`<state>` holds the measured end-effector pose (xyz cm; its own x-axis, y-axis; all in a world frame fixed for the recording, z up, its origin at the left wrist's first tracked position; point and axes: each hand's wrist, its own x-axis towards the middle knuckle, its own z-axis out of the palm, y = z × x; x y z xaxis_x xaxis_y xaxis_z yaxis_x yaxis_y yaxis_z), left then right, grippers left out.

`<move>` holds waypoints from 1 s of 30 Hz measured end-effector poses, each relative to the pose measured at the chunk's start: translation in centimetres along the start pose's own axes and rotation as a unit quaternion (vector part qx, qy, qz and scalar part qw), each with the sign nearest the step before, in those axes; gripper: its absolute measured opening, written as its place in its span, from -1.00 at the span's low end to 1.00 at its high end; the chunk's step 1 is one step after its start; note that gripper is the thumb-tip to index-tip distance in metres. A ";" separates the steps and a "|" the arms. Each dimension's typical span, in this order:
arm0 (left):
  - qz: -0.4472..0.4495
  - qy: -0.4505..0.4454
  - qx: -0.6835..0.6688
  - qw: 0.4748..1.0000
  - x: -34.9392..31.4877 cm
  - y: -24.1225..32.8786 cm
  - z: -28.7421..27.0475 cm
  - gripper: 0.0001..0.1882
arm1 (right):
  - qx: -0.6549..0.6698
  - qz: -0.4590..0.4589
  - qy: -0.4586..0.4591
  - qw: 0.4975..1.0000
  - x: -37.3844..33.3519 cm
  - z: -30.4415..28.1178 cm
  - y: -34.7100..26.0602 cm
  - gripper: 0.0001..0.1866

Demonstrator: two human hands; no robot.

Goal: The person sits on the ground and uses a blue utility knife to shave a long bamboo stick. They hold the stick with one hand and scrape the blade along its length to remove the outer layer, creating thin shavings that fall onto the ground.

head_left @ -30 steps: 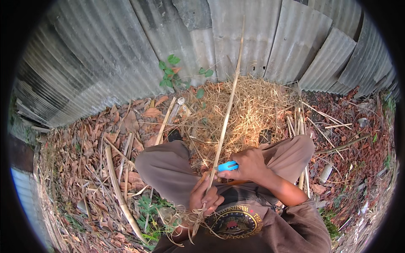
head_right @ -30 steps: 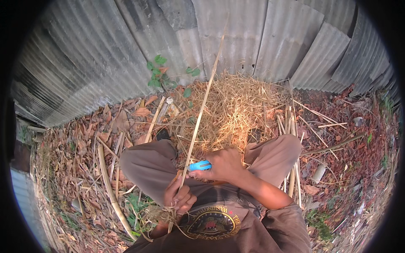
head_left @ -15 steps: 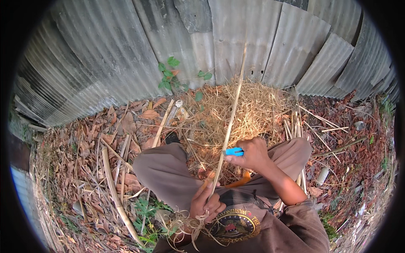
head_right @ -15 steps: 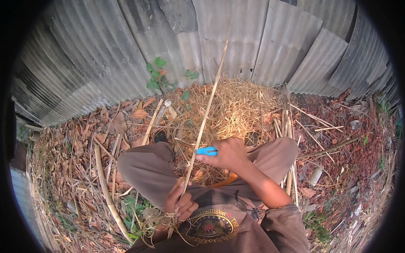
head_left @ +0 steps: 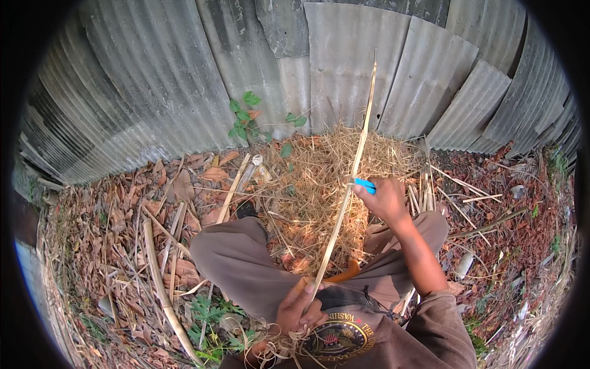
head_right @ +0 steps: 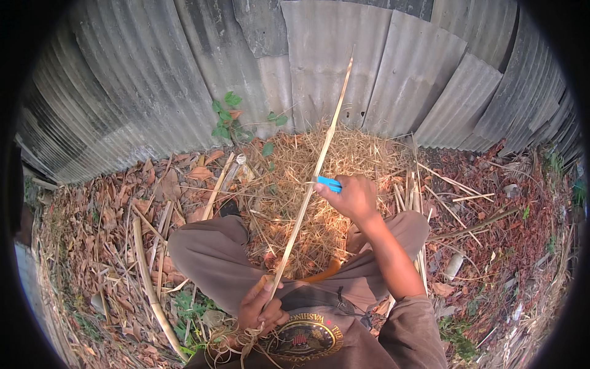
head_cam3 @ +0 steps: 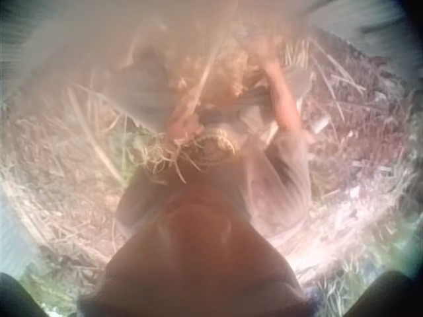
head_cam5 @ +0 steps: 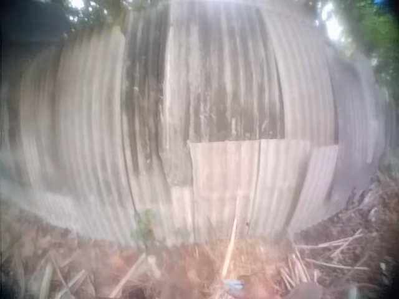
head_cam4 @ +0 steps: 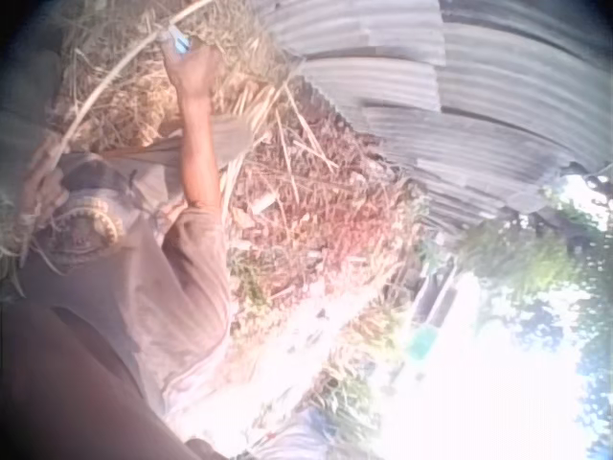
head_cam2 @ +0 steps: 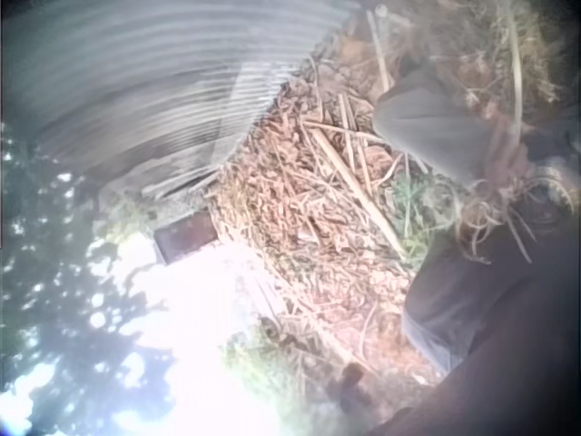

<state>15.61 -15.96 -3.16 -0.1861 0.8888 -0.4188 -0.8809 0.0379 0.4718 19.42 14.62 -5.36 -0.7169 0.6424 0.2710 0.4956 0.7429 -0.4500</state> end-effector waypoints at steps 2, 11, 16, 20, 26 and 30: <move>-0.017 -0.010 0.005 1.000 0.0 -0.9 -0.2 -0.72 | -0.017 0.133 0.058 0.989 3.6 -1.0 4.4 -0.19; 0.052 0.063 0.258 0.963 0.4 0.8 0.5 -0.72 | 0.073 0.102 0.026 0.992 -3.1 0.4 5.7 -0.26; 0.084 0.110 0.290 0.947 2.1 3.0 1.3 -0.74 | 0.100 -0.094 -0.057 0.989 -10.0 0.2 -3.0 -0.26; 0.122 0.095 0.311 0.938 2.3 2.2 1.7 -0.71 | 0.094 -0.148 -0.044 0.984 -9.5 1.1 -4.8 -0.26; 0.148 0.068 0.332 0.929 1.8 1.6 2.0 -0.71 | 0.070 -0.199 0.023 0.977 -7.9 1.8 -4.2 -0.26; 0.158 0.065 0.342 0.924 2.0 1.5 1.6 -0.75 | 0.075 -0.212 0.034 0.974 -6.2 2.5 -3.0 -0.26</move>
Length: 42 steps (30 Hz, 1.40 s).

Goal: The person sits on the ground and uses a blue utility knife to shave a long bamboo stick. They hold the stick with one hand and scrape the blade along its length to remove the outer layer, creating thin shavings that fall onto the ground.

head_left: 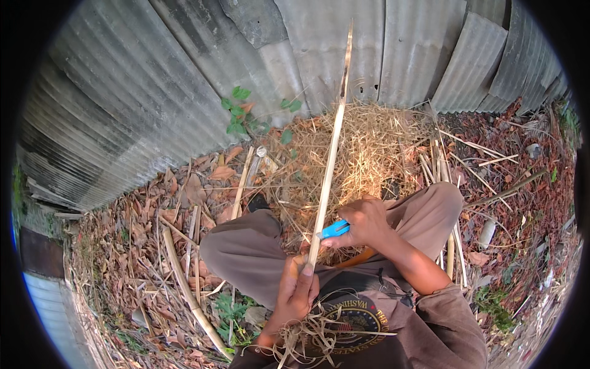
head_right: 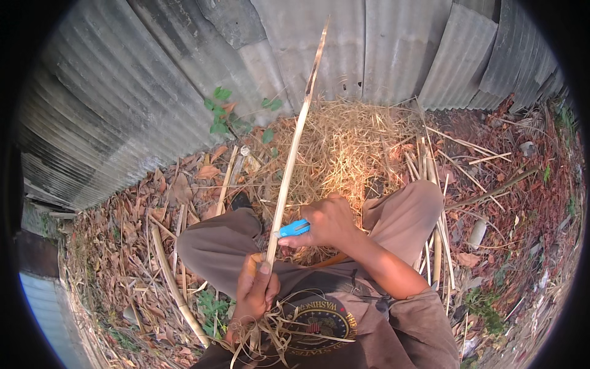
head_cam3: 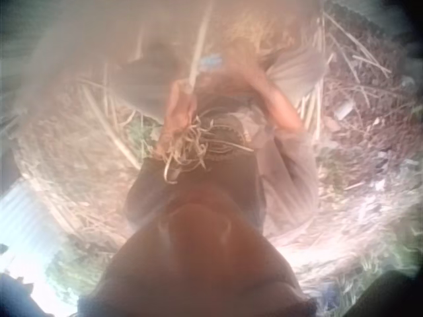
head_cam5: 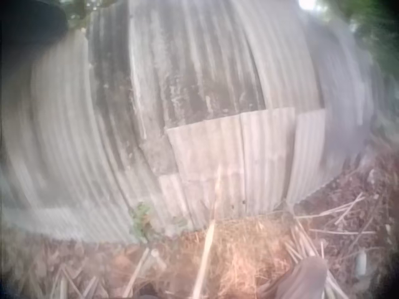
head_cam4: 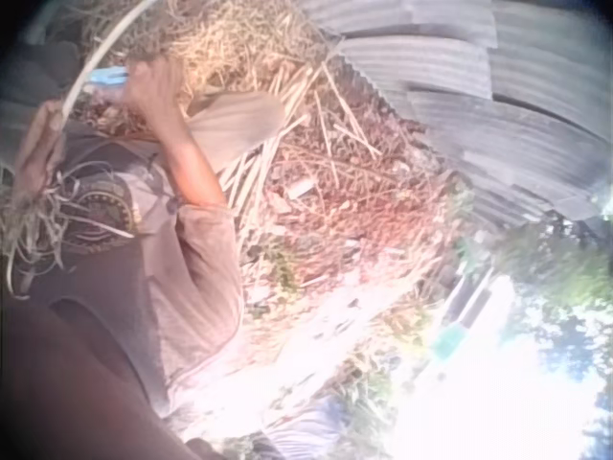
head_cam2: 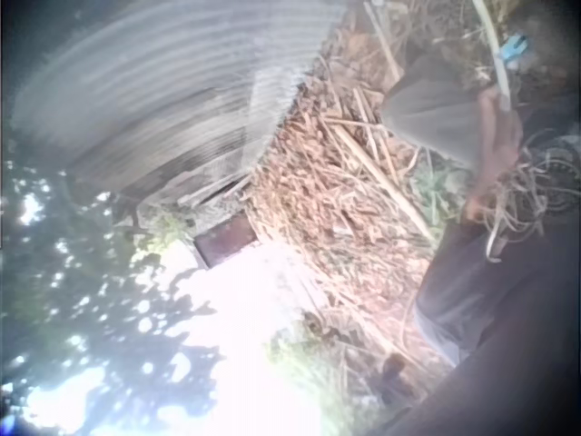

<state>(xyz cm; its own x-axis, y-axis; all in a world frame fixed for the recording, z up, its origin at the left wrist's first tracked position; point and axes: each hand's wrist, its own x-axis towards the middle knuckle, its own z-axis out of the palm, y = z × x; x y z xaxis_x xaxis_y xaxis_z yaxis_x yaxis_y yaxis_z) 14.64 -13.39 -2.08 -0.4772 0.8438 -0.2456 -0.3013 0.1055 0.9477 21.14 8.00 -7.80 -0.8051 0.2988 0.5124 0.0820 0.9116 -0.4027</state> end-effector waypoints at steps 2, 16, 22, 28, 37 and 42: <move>0.006 0.003 -0.012 1.000 -0.2 -0.4 -0.1 -0.77 | -0.018 -0.004 0.026 0.999 0.5 0.3 0.9 -0.26; -0.049 -0.051 -0.008 0.997 -1.4 -2.1 0.2 -0.78 | -0.194 0.252 0.015 0.948 5.6 -2.8 14.9 -0.16; -0.129 -0.107 -0.007 0.986 -6.9 -0.4 0.0 -0.79 | -0.058 0.569 0.125 0.811 4.7 -8.7 27.5 -0.03; -0.104 0.107 -0.024 0.988 -1.8 -2.1 -3.4 -0.82 | 0.072 0.369 0.121 0.919 2.8 -4.0 14.8 -0.19; -0.050 0.122 0.088 0.987 -0.6 -0.1 -2.7 -0.82 | 0.109 0.089 -0.112 0.984 -1.6 1.7 -3.6 -0.36; -0.039 0.110 0.078 0.990 -1.3 -0.5 -2.3 -0.82 | 0.076 0.075 -0.114 0.988 -1.2 2.4 -4.5 -0.34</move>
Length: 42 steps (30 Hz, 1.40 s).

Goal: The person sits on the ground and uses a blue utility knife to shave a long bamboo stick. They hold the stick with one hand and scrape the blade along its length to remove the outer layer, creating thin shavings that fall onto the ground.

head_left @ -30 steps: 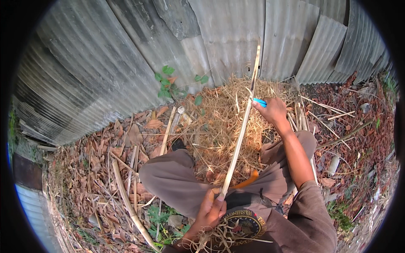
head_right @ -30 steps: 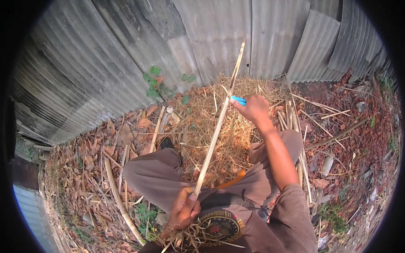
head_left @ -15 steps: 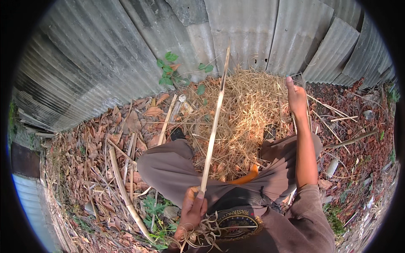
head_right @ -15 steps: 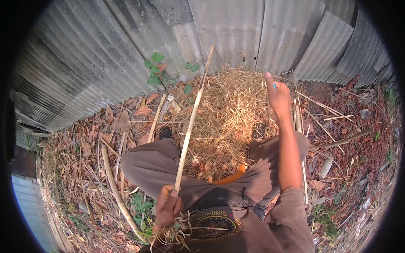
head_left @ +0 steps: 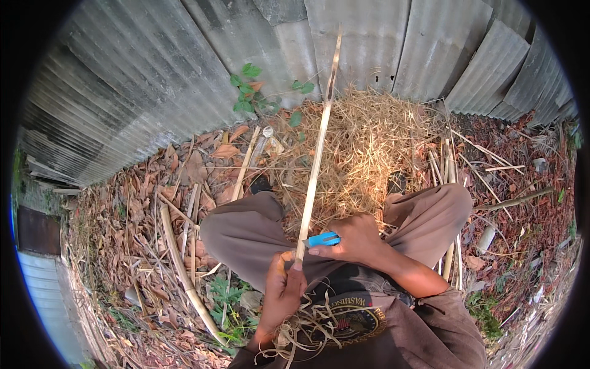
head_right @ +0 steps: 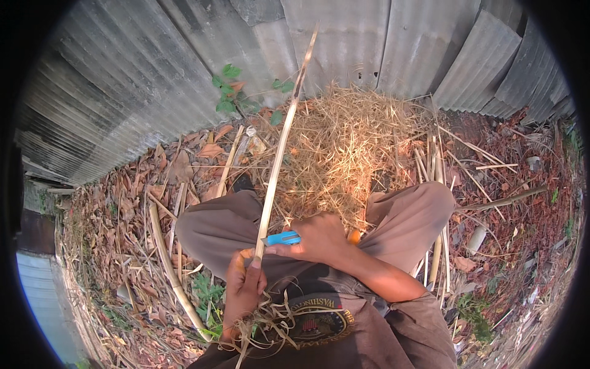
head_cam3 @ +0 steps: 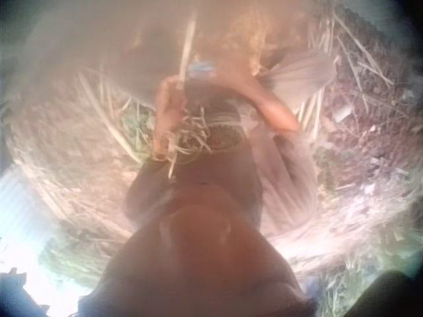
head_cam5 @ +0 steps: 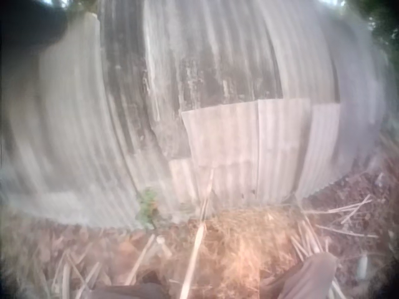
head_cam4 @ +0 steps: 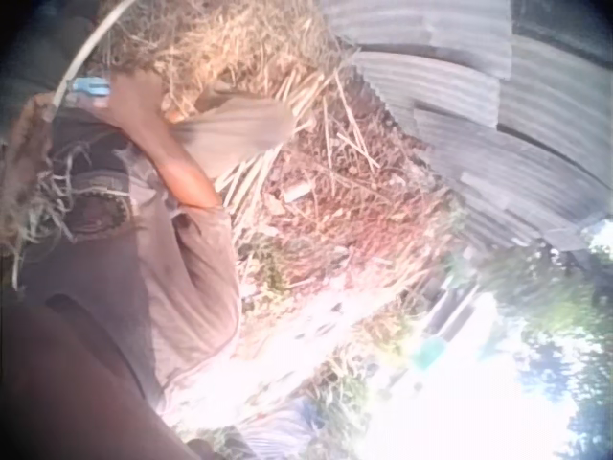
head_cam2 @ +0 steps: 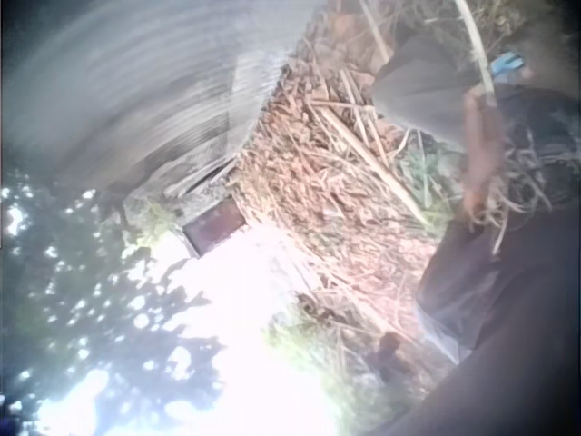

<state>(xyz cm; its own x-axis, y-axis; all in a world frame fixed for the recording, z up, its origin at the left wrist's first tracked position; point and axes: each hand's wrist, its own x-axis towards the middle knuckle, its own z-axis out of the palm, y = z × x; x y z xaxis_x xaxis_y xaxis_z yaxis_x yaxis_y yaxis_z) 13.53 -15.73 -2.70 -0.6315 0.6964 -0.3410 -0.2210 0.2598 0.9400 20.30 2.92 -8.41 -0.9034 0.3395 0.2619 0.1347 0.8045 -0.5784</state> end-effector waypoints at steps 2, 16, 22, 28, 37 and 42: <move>0.015 -0.019 -0.002 1.000 -0.5 0.0 0.2 -0.83 | 0.012 -0.011 0.003 1.000 -0.2 -0.4 0.0 -0.34; 0.095 -0.084 0.039 0.991 -0.9 0.0 0.7 -0.83 | -0.127 -0.073 0.115 0.982 1.9 -2.4 4.1 -0.24; 0.025 -0.167 -0.012 0.986 -3.3 -1.6 1.1 -0.78 | -0.153 0.211 0.124 0.958 4.6 -7.1 12.9 -0.27; 0.023 -0.192 -0.009 0.981 -3.0 -1.4 1.7 -0.77 | -0.270 0.116 0.186 0.937 4.9 -10.2 16.8 -0.30; 0.030 -0.194 -0.011 0.980 -2.1 -0.7 1.8 -0.78 | -0.312 0.115 0.146 0.932 7.5 -11.5 19.2 -0.14; -0.035 -0.083 -0.053 0.995 -8.3 -1.2 -0.6 -0.82 | -0.063 0.508 0.257 0.820 6.2 -17.7 25.3 -0.01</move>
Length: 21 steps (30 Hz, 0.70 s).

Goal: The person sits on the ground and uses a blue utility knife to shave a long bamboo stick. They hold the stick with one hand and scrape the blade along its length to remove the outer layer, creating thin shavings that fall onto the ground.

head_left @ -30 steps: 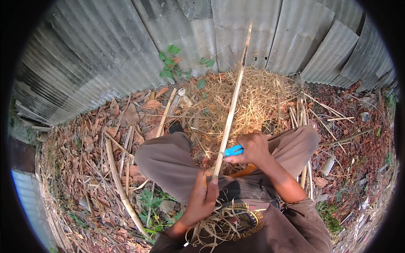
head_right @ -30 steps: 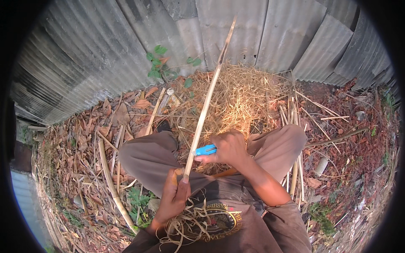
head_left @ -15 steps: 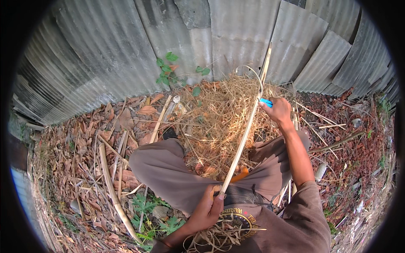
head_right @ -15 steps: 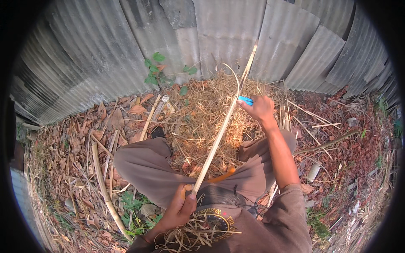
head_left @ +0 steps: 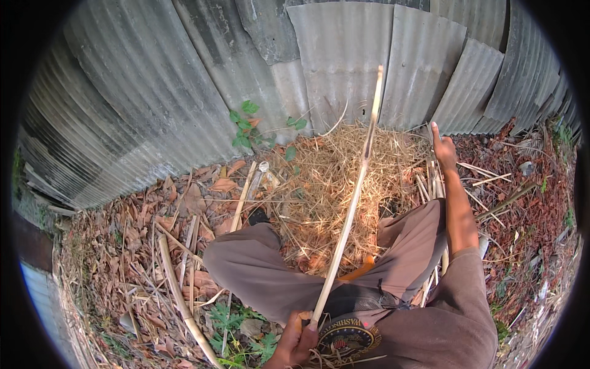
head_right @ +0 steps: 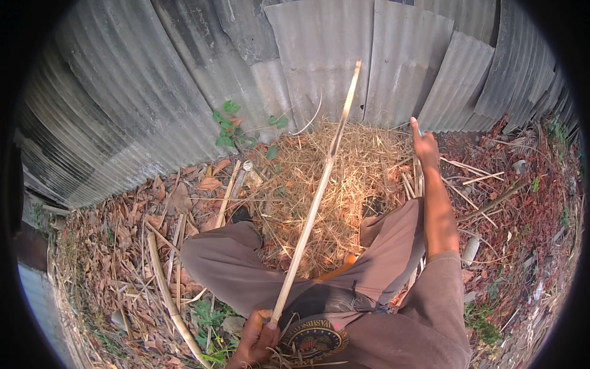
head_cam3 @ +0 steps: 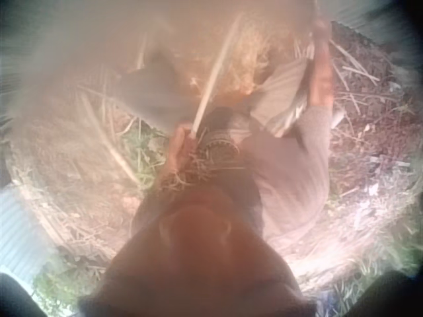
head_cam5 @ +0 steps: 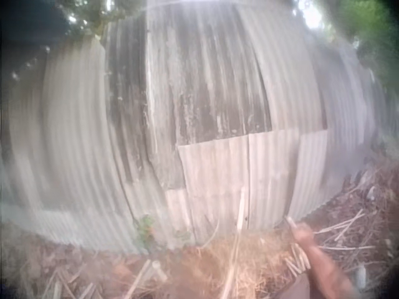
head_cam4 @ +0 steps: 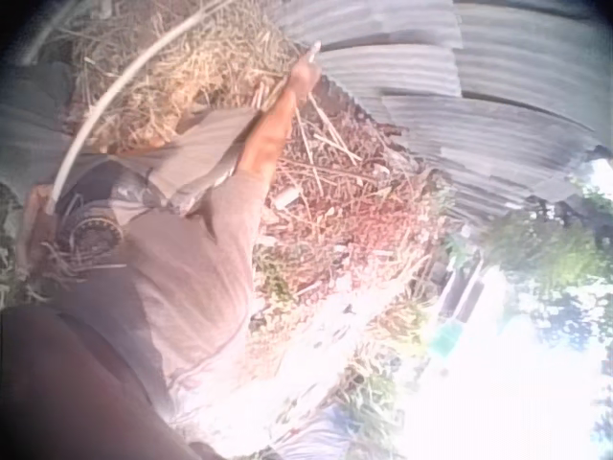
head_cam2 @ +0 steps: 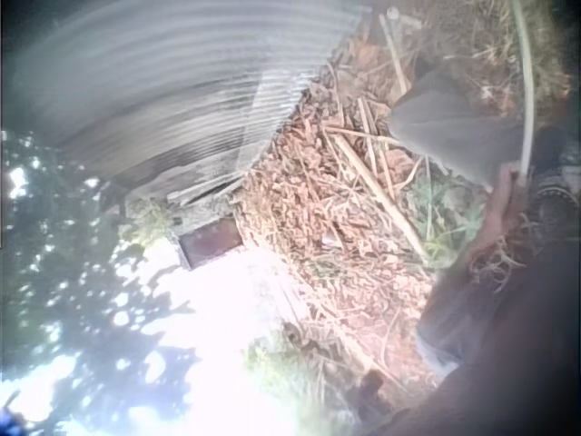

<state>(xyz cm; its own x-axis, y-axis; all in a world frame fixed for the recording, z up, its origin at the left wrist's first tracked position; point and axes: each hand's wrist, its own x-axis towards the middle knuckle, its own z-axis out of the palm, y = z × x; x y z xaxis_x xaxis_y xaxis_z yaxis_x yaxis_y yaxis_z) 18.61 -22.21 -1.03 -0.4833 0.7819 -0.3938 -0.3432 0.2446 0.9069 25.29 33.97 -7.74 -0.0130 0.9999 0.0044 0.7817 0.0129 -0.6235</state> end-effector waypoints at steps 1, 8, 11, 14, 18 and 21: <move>-0.003 0.003 0.007 1.000 1.0 -0.1 -0.1 -0.82 | -0.051 -0.060 0.023 0.997 -1.8 -0.3 0.7 -0.05; 0.081 0.030 0.043 0.995 7.5 0.9 -0.7 -0.82 | 0.044 -0.427 -0.205 0.879 -24.4 1.1 -4.2 -0.33; 0.092 0.044 0.079 0.992 7.6 1.5 0.0 -0.85 | 0.015 -0.534 -0.213 0.818 -29.0 0.3 -4.1 -0.31; 0.084 0.047 0.100 0.990 7.6 1.5 0.2 -0.84 | 0.025 -0.519 -0.215 0.827 -29.7 0.6 -3.6 -0.29; 0.120 0.062 0.206 0.969 7.5 1.3 0.2 -0.82 | 0.003 -0.535 -0.196 0.822 -29.1 0.8 -3.5 -0.27; 0.140 0.074 0.237 0.959 7.4 1.5 0.7 -0.82 | 0.000 -0.569 -0.156 0.808 -28.0 1.6 -3.4 -0.26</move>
<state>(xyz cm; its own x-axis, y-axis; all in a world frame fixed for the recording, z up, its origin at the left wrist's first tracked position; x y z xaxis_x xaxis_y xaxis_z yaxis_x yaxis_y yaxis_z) 15.04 -15.65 -2.52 -0.6238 0.7737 -0.1105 0.2036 0.2974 0.9328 22.02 5.91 -6.95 -0.8793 0.2911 0.3770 0.1534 0.9224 -0.3543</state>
